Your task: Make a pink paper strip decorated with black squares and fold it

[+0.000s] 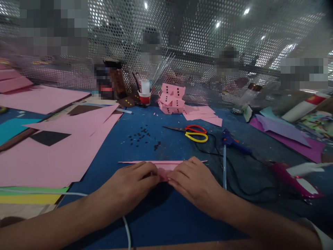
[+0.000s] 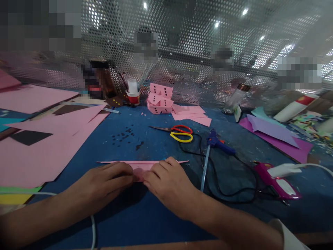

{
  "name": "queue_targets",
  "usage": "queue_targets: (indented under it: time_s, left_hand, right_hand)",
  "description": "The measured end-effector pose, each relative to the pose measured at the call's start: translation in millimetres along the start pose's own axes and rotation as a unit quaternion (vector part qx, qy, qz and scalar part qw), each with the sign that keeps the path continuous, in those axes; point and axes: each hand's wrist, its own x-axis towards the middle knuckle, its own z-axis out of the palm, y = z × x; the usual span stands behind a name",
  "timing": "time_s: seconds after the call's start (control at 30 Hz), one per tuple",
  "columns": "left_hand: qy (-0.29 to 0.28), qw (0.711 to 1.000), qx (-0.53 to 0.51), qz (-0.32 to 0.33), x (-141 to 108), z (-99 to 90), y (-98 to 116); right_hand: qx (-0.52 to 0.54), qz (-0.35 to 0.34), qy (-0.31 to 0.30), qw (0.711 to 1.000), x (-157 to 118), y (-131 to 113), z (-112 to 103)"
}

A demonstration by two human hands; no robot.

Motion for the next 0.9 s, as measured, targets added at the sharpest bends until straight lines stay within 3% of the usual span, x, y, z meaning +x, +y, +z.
queue_targets:
  time_s: [0.23,0.9]
  left_hand:
    - [-0.036,0.996,0.033,0.079,-3.2,-2.2,5.8]
    - [0.019,0.996,0.031,0.081,-2.2,-0.3,5.4]
  right_hand:
    - [-0.038,-0.014,-0.01,0.999,-0.3,1.0,1.1]
    - [-0.061,-0.023,-0.013,0.998,-2.6,1.8,6.7]
